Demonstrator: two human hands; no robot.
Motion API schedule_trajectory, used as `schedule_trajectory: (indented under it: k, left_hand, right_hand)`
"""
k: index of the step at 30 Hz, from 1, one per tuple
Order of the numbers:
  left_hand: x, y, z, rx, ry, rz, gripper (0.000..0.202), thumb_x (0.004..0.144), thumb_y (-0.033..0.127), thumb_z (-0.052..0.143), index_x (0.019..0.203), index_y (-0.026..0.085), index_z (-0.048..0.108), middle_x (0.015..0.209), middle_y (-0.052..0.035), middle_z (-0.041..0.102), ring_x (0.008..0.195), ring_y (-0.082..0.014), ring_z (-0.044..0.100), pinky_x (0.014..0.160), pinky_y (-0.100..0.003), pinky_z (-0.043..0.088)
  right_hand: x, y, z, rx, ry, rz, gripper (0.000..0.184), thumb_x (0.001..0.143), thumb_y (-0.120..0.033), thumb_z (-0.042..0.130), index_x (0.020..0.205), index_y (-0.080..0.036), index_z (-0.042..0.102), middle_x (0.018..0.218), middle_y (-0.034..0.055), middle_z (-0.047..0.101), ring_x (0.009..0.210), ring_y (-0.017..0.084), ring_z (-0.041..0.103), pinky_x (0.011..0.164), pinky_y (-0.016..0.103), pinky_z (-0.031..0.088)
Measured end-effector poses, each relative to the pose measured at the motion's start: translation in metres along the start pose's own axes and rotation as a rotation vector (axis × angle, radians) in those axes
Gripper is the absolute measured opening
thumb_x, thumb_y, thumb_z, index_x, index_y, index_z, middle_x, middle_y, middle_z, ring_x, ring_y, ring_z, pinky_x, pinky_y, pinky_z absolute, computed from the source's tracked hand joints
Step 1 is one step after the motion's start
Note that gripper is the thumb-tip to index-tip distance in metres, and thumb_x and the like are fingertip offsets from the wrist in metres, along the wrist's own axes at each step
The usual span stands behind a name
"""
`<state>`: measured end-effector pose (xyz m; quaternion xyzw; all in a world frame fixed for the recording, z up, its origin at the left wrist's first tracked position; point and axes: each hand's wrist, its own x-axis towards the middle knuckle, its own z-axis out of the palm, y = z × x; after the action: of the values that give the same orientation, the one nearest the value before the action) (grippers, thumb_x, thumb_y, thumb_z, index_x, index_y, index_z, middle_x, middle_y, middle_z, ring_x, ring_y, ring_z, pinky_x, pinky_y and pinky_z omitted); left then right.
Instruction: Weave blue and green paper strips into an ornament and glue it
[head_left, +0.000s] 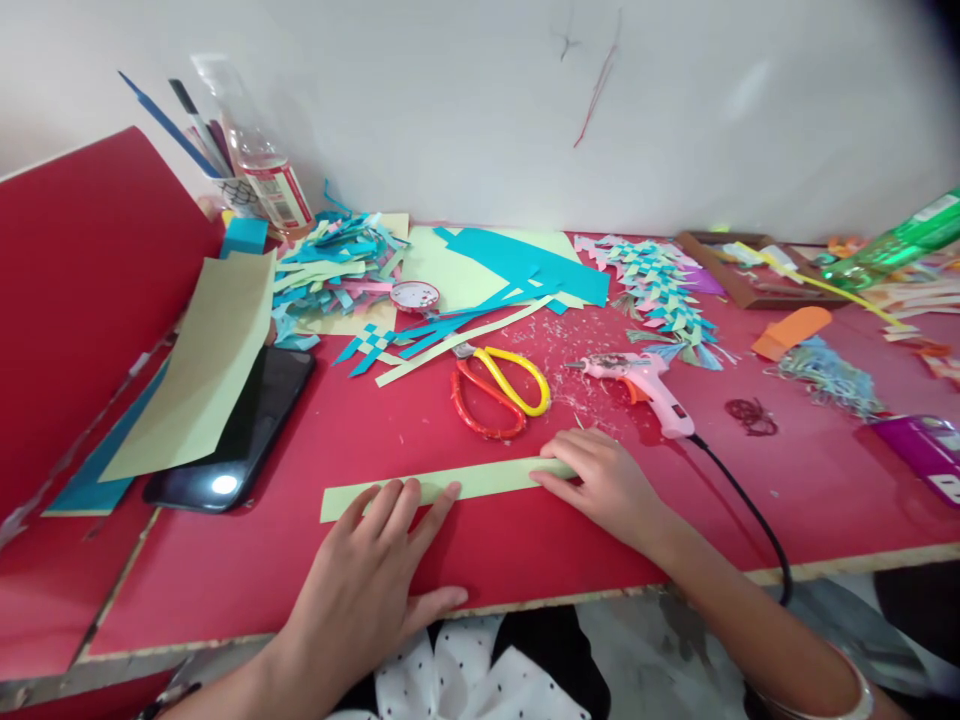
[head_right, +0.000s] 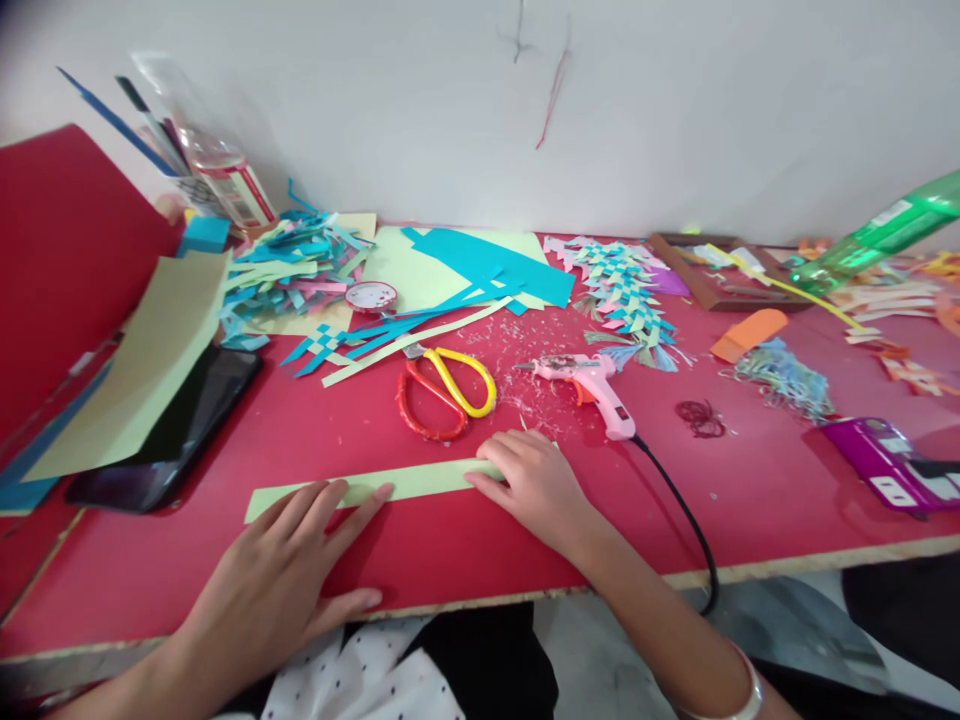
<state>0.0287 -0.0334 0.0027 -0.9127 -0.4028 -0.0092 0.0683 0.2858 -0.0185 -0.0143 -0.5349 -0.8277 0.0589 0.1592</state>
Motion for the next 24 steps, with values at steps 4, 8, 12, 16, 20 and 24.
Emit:
schedule_trajectory:
  k: [4, 8, 12, 16, 20, 24]
  left_hand:
    - [0.003, 0.006, 0.001, -0.030, 0.003, 0.066, 0.065, 0.076, 0.061, 0.036, 0.118, 0.014, 0.051, 0.114, -0.0091, 0.053, 0.102, -0.0226, 0.044, 0.086, -0.032, 0.037]
    - [0.005, 0.013, -0.001, -0.049, -0.061, 0.026, 0.070, 0.075, 0.063, 0.034, 0.125, 0.016, 0.043, 0.110, -0.0099, 0.052, 0.100, -0.0240, 0.043, 0.085, -0.035, 0.038]
    - [0.005, 0.018, -0.001, -0.055, -0.071, 0.005, 0.074, 0.072, 0.069, 0.029, 0.132, 0.025, 0.030, 0.109, -0.0096, 0.049, 0.099, -0.0265, 0.041, 0.085, -0.041, 0.038]
    - [0.007, 0.021, -0.001, -0.054, -0.114, -0.007, 0.078, 0.070, 0.071, 0.028, 0.134, 0.026, 0.025, 0.109, -0.0098, 0.047, 0.098, -0.0278, 0.039, 0.085, -0.044, 0.037]
    - [0.008, 0.022, -0.002, -0.043, -0.126, -0.010, 0.079, 0.069, 0.071, 0.028, 0.133, 0.026, 0.026, 0.108, -0.0094, 0.047, 0.098, -0.0279, 0.039, 0.085, -0.044, 0.037]
    - [0.008, 0.020, -0.002, -0.035, -0.086, 0.004, 0.079, 0.069, 0.072, 0.028, 0.132, 0.024, 0.031, 0.105, -0.0098, 0.049, 0.097, -0.0274, 0.040, 0.085, -0.043, 0.036]
  right_hand:
    - [-0.004, 0.007, -0.005, -0.031, -0.008, 0.017, 0.022, 0.083, -0.035, 0.046, 0.071, -0.018, 0.052, 0.068, 0.0020, 0.058, 0.065, 0.014, 0.051, 0.064, 0.026, 0.034]
    - [-0.005, 0.011, -0.005, -0.037, 0.004, 0.039, 0.024, 0.085, -0.034, 0.043, 0.069, -0.018, 0.052, 0.067, 0.0017, 0.058, 0.065, 0.014, 0.051, 0.063, 0.026, 0.033]
    - [-0.005, 0.013, -0.004, -0.061, 0.003, 0.033, 0.028, 0.086, -0.034, 0.040, 0.068, -0.017, 0.052, 0.066, 0.0020, 0.058, 0.064, 0.014, 0.051, 0.062, 0.025, 0.033]
    - [-0.004, 0.013, -0.003, -0.106, -0.006, 0.017, 0.029, 0.087, -0.034, 0.038, 0.068, -0.018, 0.053, 0.065, 0.0020, 0.057, 0.062, 0.014, 0.050, 0.062, 0.025, 0.032]
    - [-0.005, 0.014, -0.001, -0.143, -0.003, 0.019, 0.029, 0.087, -0.033, 0.038, 0.067, -0.018, 0.053, 0.065, 0.0020, 0.057, 0.062, 0.014, 0.050, 0.063, 0.026, 0.032]
    - [-0.006, 0.013, -0.001, -0.158, 0.009, 0.035, 0.029, 0.087, -0.032, 0.038, 0.066, -0.018, 0.052, 0.065, 0.0023, 0.058, 0.063, 0.014, 0.051, 0.063, 0.026, 0.032]
